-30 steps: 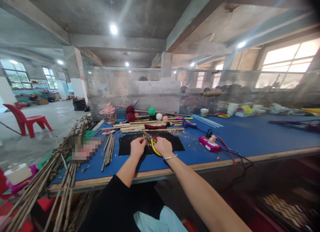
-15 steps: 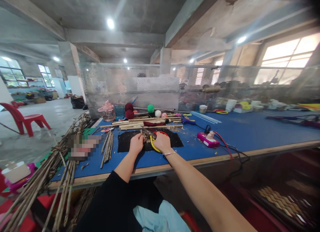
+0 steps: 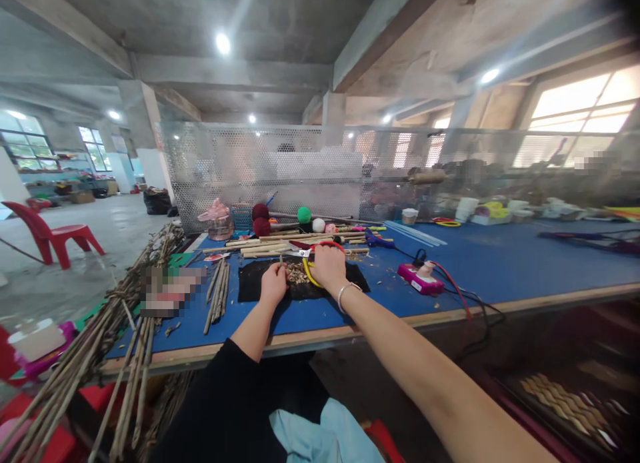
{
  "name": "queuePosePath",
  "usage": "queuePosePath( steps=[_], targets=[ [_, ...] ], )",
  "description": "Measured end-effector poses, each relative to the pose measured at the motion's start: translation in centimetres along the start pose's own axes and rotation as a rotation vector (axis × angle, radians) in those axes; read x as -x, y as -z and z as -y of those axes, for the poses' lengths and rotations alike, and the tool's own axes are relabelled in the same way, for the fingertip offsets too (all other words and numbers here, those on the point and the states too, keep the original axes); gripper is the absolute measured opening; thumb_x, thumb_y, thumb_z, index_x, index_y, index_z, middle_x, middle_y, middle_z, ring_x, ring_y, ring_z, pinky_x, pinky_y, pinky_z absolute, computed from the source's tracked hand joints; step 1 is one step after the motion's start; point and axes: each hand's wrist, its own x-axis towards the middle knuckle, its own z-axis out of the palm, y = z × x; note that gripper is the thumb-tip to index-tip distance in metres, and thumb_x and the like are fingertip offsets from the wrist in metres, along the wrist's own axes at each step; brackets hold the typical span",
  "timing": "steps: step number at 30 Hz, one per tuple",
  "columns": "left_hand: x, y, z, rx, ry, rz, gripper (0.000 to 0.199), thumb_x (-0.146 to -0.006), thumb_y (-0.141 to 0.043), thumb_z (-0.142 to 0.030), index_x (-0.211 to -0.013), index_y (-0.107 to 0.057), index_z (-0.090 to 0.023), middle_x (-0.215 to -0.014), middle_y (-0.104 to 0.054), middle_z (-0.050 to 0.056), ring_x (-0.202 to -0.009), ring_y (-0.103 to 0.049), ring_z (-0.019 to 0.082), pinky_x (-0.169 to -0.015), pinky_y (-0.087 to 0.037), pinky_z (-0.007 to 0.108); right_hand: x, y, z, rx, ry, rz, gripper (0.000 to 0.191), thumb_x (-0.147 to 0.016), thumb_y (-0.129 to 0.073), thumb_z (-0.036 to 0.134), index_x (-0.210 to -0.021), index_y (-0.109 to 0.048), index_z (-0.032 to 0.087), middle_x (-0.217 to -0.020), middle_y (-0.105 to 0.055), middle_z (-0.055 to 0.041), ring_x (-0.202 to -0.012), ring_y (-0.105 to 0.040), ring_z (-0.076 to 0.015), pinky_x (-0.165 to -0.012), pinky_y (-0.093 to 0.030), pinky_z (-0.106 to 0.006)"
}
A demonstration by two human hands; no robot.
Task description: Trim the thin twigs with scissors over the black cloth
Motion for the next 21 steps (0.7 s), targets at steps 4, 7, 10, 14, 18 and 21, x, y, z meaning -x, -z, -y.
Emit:
queuePosePath(
  steps=[4,7,10,14,18,21],
  targets=[
    [-0.1,0.0,0.1,-0.016,-0.009,-0.004,0.024,-0.081,-0.042,-0.021,-0.097,-0.058,-0.014,-0.078,-0.062,0.007,-0.062,-0.058,0.012,-0.044,-0.043,0.017,-1.0,1.2,-0.5,0.117,0.105,-0.061,0.021,-0.081,-0.042,0.02,-0.095,-0.054,0.01,-0.098,-0.057,-0.0186,-0.093,-0.049,-0.0263,-0.079,-0.032,-0.037],
    [0.0,0.0,0.1,-0.01,-0.014,0.015,0.024,-0.081,-0.042,-0.02,-0.097,-0.058,-0.013,-0.077,-0.062,0.007,-0.062,-0.057,0.012,-0.045,-0.043,0.017,-1.1,1.2,-0.9,0.085,0.093,-0.07,0.022,-0.081,-0.043,0.022,-0.096,-0.054,0.01,-0.099,-0.058,-0.0178,-0.094,-0.049,-0.0259,-0.08,-0.031,-0.036],
    [0.1,0.0,0.0,0.016,-0.02,0.032,0.025,-0.082,-0.041,-0.02,-0.099,-0.057,-0.013,-0.081,-0.062,0.007,-0.063,-0.058,0.011,-0.046,-0.043,0.017,-0.7,0.7,-0.9,-0.082,-0.054,0.046,0.031,-0.081,-0.046,0.038,-0.097,-0.055,0.013,-0.097,-0.061,-0.0142,-0.091,-0.054,-0.0246,-0.075,-0.034,-0.032],
    [0.3,0.0,-0.3,0.037,-0.012,0.054,0.027,-0.083,-0.04,-0.021,-0.103,-0.056,-0.013,-0.086,-0.063,0.009,-0.065,-0.059,0.012,-0.045,-0.043,0.017,0.9,-0.4,-0.5,-0.377,-0.121,0.197,0.043,-0.077,-0.047,0.055,-0.098,-0.054,0.019,-0.094,-0.063,-0.0073,-0.084,-0.059,-0.0198,-0.066,-0.037,-0.025],
    [0.4,0.1,-0.4,0.004,-0.037,0.092,0.028,-0.083,-0.041,-0.021,-0.104,-0.058,-0.015,-0.088,-0.063,0.009,-0.066,-0.059,0.013,-0.046,-0.044,0.016,2.2,-1.3,0.0,-0.431,-0.045,0.168,0.051,-0.069,-0.053,0.063,-0.095,-0.054,0.019,-0.093,-0.063,-0.0072,-0.085,-0.059,-0.0196,-0.067,-0.038,-0.024],
    [0.5,0.0,-0.5,-0.019,-0.056,0.107,0.028,-0.082,-0.042,-0.021,-0.104,-0.058,-0.015,-0.09,-0.064,0.008,-0.067,-0.058,0.012,-0.046,-0.044,0.016,2.4,-1.4,0.3,-0.4,-0.033,0.203,0.055,-0.065,-0.055,0.066,-0.094,-0.054,0.019,-0.093,-0.062,-0.0075,-0.086,-0.058,-0.0202,-0.069,-0.039,-0.026]
  ],
)
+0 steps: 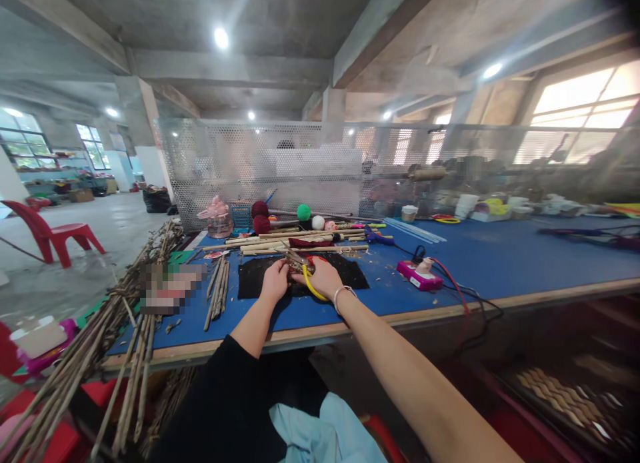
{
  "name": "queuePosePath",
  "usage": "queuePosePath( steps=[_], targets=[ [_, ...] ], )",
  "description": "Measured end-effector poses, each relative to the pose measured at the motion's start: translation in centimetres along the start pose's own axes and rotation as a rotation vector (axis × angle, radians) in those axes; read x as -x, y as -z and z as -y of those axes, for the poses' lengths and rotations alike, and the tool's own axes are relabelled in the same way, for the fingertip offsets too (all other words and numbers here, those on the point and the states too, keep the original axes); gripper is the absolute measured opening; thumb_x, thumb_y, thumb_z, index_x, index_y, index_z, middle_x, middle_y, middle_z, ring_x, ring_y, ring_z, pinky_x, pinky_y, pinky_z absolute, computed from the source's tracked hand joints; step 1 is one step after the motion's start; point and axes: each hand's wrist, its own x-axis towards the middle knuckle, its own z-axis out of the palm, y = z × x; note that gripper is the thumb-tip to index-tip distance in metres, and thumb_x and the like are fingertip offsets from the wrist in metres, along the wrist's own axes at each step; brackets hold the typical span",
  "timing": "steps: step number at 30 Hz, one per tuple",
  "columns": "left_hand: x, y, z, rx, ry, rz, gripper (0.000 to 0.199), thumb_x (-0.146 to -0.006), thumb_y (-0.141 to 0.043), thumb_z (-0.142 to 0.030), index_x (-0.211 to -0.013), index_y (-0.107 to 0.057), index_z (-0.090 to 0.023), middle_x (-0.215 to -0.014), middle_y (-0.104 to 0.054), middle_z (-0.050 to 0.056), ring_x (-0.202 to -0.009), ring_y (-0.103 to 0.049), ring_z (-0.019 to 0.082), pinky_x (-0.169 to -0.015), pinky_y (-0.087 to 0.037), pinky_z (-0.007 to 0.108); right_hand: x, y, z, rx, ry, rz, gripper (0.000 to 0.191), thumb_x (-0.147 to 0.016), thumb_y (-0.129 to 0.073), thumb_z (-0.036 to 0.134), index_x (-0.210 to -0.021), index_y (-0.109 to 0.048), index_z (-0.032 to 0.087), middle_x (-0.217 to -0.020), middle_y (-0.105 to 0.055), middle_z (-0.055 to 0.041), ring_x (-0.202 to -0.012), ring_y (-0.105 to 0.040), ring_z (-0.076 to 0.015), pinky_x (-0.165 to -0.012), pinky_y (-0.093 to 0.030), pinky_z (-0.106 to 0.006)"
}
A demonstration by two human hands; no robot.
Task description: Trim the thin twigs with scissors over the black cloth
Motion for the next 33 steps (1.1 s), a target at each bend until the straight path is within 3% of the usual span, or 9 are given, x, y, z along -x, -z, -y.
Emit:
queuePosePath(
  steps=[8,13,20,33],
  targets=[
    [0.3,0.1,-0.4,-0.044,-0.038,0.067,0.022,-0.081,-0.042,-0.019,-0.092,-0.06,-0.012,-0.082,-0.067,0.008,-0.058,-0.058,0.012,-0.045,-0.043,0.019,0.6,0.4,1.1,0.089,-0.047,0.005,0.058,-0.062,-0.058,0.065,-0.094,-0.055,0.017,-0.096,-0.062,-0.01,-0.092,-0.057,-0.0231,-0.076,-0.04,-0.03],
    [0.1,0.2,-0.3,0.007,0.007,0.093,0.022,-0.083,-0.04,-0.02,-0.089,-0.059,-0.012,-0.082,-0.067,0.006,-0.055,-0.056,0.01,-0.047,-0.043,0.019,0.5,0.5,1.5,0.148,-0.069,-0.039,0.059,-0.062,-0.058,0.064,-0.094,-0.054,0.015,-0.097,-0.061,-0.0126,-0.094,-0.056,-0.025,-0.079,-0.039,-0.033],
    [-0.4,0.2,0.3,0.113,0.049,0.075,0.018,-0.082,-0.041,-0.021,-0.079,-0.056,-0.012,-0.076,-0.064,0.006,-0.05,-0.051,0.006,-0.045,-0.042,0.016,-0.7,0.2,1.3,0.154,0.006,-0.005,0.059,-0.06,-0.056,0.068,-0.09,-0.055,0.017,-0.094,-0.062,-0.0103,-0.089,-0.058,-0.023,-0.075,-0.04,-0.031],
    [-0.4,0.2,0.3,0.064,0.031,0.075,0.018,-0.081,-0.042,-0.021,-0.069,-0.054,-0.013,-0.07,-0.061,0.004,-0.049,-0.049,0.007,-0.044,-0.041,0.017,-0.1,-0.5,1.6,0.121,-0.109,0.035,0.064,-0.06,-0.054,0.07,-0.095,-0.054,0.016,-0.093,-0.063,-0.0132,-0.089,-0.06,-0.0255,-0.074,-0.042,-0.033]
  ],
)
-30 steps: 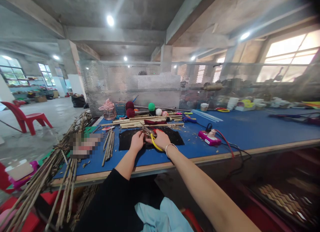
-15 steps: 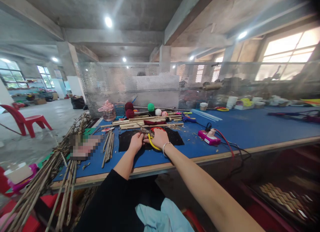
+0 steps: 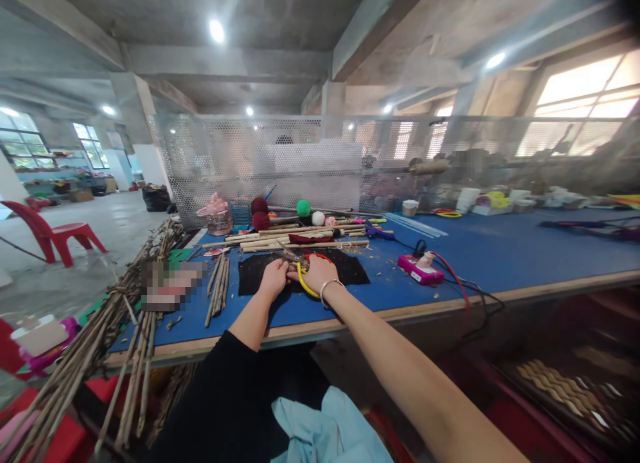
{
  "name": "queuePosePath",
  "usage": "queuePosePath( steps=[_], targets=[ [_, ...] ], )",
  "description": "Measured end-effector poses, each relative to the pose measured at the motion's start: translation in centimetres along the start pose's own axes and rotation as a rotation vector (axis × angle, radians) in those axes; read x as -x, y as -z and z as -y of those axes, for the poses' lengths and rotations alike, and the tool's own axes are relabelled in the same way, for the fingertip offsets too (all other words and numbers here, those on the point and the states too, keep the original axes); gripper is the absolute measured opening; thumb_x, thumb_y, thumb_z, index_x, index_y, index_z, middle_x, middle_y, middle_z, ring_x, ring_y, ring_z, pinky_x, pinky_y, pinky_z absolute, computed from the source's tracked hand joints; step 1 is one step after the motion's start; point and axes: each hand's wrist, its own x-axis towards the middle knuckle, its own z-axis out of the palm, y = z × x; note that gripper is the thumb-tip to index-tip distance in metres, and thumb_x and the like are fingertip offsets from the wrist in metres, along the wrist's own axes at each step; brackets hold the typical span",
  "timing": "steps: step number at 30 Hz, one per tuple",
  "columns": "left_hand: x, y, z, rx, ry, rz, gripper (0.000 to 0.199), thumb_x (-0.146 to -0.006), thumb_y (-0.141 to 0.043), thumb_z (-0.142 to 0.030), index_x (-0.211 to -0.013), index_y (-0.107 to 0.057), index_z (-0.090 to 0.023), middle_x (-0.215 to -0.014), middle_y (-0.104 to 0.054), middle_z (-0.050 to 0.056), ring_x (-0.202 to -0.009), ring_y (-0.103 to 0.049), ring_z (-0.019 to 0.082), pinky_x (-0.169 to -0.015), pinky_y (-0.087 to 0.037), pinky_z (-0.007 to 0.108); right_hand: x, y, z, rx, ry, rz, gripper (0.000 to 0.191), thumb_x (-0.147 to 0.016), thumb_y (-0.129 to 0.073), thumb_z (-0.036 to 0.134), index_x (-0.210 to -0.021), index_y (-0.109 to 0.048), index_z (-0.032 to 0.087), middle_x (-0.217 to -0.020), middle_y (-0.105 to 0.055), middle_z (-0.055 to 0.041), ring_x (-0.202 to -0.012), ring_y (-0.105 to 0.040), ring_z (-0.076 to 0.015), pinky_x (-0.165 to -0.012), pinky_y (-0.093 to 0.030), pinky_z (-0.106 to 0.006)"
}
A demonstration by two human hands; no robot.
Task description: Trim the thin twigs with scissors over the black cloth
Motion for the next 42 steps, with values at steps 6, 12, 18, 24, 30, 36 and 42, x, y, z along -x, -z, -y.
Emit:
queuePosePath(
  steps=[6,12,18,24,30,36,42],
  targets=[
    [-0.1,0.1,0.2,0.005,-0.001,-0.01,0.02,-0.08,-0.044,-0.027,-0.069,-0.054,-0.013,-0.067,-0.06,0.003,-0.049,-0.048,0.006,-0.044,-0.041,0.017,-0.8,-0.1,-0.2,-0.039,0.039,0.037,0.061,-0.058,-0.058,0.069,-0.092,-0.056,0.017,-0.094,-0.064,-0.0102,-0.089,-0.06,-0.024,-0.074,-0.042,-0.03],
    [-0.1,0.0,0.1,-0.004,-0.003,0.033,0.021,-0.079,-0.045,-0.026,-0.066,-0.055,-0.013,-0.056,-0.056,0.0,-0.044,-0.045,0.007,-0.044,-0.038,0.018,-1.2,-0.3,-0.9,-0.088,0.087,0.057,0.059,-0.06,-0.058,0.067,-0.095,-0.056,0.02,-0.098,-0.063,-0.0081,-0.091,-0.059,-0.022,-0.073,-0.041,-0.028],
    [0.2,0.1,-0.1,-0.022,0.001,0.028,0.021,-0.08,-0.043,-0.023,-0.065,-0.054,-0.014,-0.052,-0.053,-0.001,-0.042,-0.044,0.007,-0.044,-0.036,0.019,-1.0,-0.3,-0.6,-0.032,0.087,0.036,0.064,-0.056,-0.059,0.069,-0.095,-0.055,0.018,-0.097,-0.061,-0.0102,-0.092,-0.058,-0.0237,-0.075,-0.041,-0.031],
    [0.2,0.0,-0.1,-0.062,-0.028,0.013,0.023,-0.081,-0.04,-0.02,-0.063,-0.053,-0.014,-0.051,-0.052,-0.001,-0.041,-0.042,0.007,-0.042,-0.035,0.019,-0.7,-0.1,-0.4,0.02,0.082,-0.014,0.07,-0.054,-0.057,0.072,-0.095,-0.054,0.016,-0.099,-0.059,-0.0117,-0.096,-0.055,-0.0265,-0.079,-0.04,-0.035],
    [0.3,0.2,0.0,-0.103,-0.032,-0.001,0.021,-0.08,-0.041,-0.022,-0.064,-0.052,-0.015,-0.054,-0.053,-0.001,-0.043,-0.044,0.007,-0.042,-0.036,0.018,-0.7,0.0,-0.4,0.0,0.078,0.035,0.069,-0.055,-0.055,0.074,-0.094,-0.052,0.017,-0.096,-0.061,-0.0106,-0.092,-0.058,-0.0254,-0.076,-0.041,-0.033],
    [0.2,0.3,0.1,-0.125,-0.062,-0.003,0.02,-0.08,-0.04,-0.022,-0.065,-0.051,-0.015,-0.056,-0.051,-0.002,-0.043,-0.041,0.006,-0.04,-0.035,0.017,-0.5,0.4,-0.4,-0.005,0.039,0.101,0.069,-0.058,-0.049,0.077,-0.095,-0.055,0.019,-0.092,-0.065,-0.0103,-0.088,-0.061,-0.0256,-0.071,-0.044,-0.032],
    [0.2,0.3,0.0,-0.139,-0.062,-0.015,0.02,-0.08,-0.04,-0.02,-0.066,-0.052,-0.014,-0.058,-0.052,-0.001,-0.042,-0.041,0.006,-0.039,-0.034,0.016,-0.4,0.4,-0.4,-0.008,-0.003,0.128,0.07,-0.057,-0.048,0.078,-0.095,-0.058,0.02,-0.094,-0.066,-0.0109,-0.087,-0.062,-0.0266,-0.071,-0.045,-0.033]
  ],
)
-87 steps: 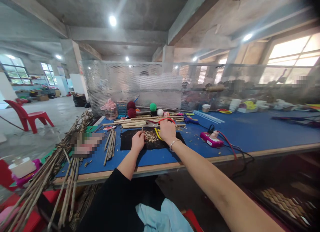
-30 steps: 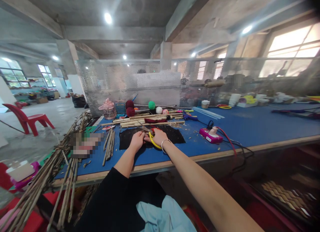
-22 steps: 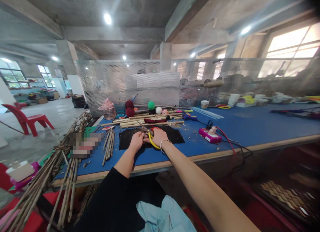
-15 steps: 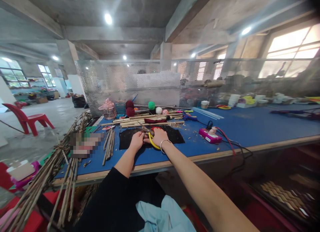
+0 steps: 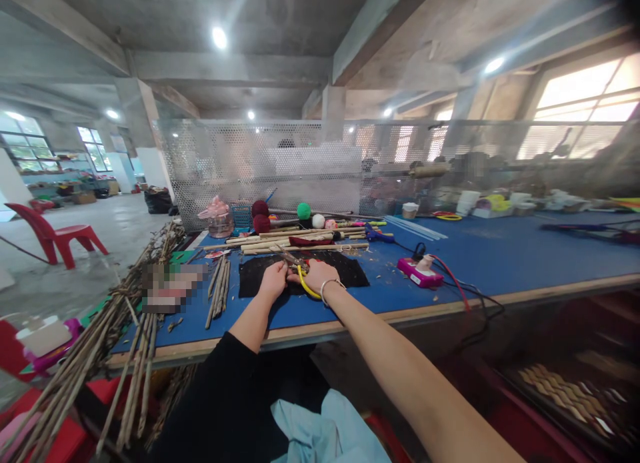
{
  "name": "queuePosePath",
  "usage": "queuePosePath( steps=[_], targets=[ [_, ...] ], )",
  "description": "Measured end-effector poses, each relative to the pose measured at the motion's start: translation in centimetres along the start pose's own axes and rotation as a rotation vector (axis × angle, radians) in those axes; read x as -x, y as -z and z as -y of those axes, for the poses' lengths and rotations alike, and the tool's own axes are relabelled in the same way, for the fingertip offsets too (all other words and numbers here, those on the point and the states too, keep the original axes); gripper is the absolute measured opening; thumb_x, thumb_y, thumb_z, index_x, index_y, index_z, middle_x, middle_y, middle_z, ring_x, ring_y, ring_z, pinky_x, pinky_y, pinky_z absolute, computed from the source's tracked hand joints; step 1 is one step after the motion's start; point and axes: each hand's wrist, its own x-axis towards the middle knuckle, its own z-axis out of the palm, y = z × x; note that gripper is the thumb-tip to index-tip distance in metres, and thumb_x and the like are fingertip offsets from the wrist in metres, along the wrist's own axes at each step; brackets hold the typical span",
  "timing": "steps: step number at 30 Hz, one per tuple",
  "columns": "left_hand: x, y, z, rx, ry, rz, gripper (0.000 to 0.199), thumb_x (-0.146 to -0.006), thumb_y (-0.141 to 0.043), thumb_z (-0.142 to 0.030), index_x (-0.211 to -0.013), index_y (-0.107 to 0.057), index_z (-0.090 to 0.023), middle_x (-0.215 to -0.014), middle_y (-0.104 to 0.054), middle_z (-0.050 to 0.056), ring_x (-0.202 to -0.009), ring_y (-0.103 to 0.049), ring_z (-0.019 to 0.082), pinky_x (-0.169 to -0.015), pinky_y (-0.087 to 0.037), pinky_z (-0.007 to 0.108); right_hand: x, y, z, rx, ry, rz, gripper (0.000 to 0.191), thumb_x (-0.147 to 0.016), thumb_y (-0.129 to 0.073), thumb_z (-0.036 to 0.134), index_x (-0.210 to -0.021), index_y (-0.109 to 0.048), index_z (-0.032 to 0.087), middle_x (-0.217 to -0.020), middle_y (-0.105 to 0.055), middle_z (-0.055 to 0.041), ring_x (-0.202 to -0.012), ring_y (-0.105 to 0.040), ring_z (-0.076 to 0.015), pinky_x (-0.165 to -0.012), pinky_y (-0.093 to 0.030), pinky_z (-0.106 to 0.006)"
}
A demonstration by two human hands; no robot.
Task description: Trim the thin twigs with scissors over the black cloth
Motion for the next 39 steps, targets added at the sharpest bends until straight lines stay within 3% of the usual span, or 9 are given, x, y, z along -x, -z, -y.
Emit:
queuePosePath(
  steps=[5,14,19,27,34,39],
  targets=[
    [0.1,0.0,-0.1,-0.011,0.002,-0.009,0.02,-0.08,-0.041,-0.019,-0.067,-0.054,-0.013,-0.06,-0.054,0.0,-0.044,-0.043,0.006,-0.039,-0.035,0.015,0.0,-0.1,0.0,-0.01,-0.014,0.007,0.069,-0.058,-0.049,0.077,-0.099,-0.06,0.022,-0.095,-0.066,-0.0106,-0.088,-0.062,-0.0267,-0.071,-0.045,-0.033],
    [0.3,-0.1,-0.6,0.026,0.061,-0.028,0.022,-0.08,-0.043,-0.019,-0.09,-0.062,-0.012,-0.079,-0.065,0.005,-0.056,-0.055,0.009,-0.048,-0.044,0.018,0.4,0.0,0.2,-0.003,-0.034,-0.009,0.067,-0.06,-0.048,0.076,-0.095,-0.058,0.019,-0.092,-0.066,-0.0113,-0.088,-0.062,-0.026,-0.072,-0.044,-0.033],
    [0.5,0.0,-0.9,-0.006,0.025,-0.062,0.019,-0.078,-0.049,-0.02,-0.083,-0.064,-0.011,-0.074,-0.066,0.005,-0.05,-0.053,0.009,-0.046,-0.044,0.018,0.5,-0.1,0.3,0.024,-0.007,-0.068,0.069,-0.059,-0.05,0.075,-0.096,-0.053,0.017,-0.089,-0.065,-0.0114,-0.086,-0.061,-0.0253,-0.072,-0.044,-0.033],
    [0.4,0.1,-0.6,-0.006,0.012,-0.08,0.022,-0.076,-0.052,-0.022,-0.087,-0.067,-0.011,-0.066,-0.065,0.003,-0.045,-0.05,0.007,-0.042,-0.039,0.017,0.3,-0.6,0.0,0.053,0.069,-0.165,0.07,-0.06,-0.05,0.074,-0.098,-0.053,0.015,-0.099,-0.059,-0.0145,-0.096,-0.055,-0.0271,-0.081,-0.039,-0.036],
    [0.3,0.1,-0.3,-0.065,-0.015,-0.101,0.023,-0.073,-0.056,-0.026,-0.086,-0.069,-0.011,-0.059,-0.063,0.001,-0.043,-0.049,0.008,-0.043,-0.04,0.018,0.3,-0.4,0.0,0.055,0.088,-0.146,0.071,-0.06,-0.047,0.077,-0.096,-0.052,0.016,-0.1,-0.06,-0.0142,-0.096,-0.055,-0.0275,-0.079,-0.04,-0.036],
    [0.1,-0.1,0.2,-0.028,-0.015,-0.114,0.025,-0.073,-0.056,-0.026,-0.091,-0.069,-0.012,-0.064,-0.065,0.002,-0.045,-0.051,0.008,-0.046,-0.042,0.018,0.4,0.1,0.2,0.015,0.044,-0.037,0.07,-0.062,-0.044,0.077,-0.098,-0.052,0.017,-0.093,-0.064,-0.0123,-0.087,-0.061,-0.0252,-0.072,-0.043,-0.033]
  ],
)
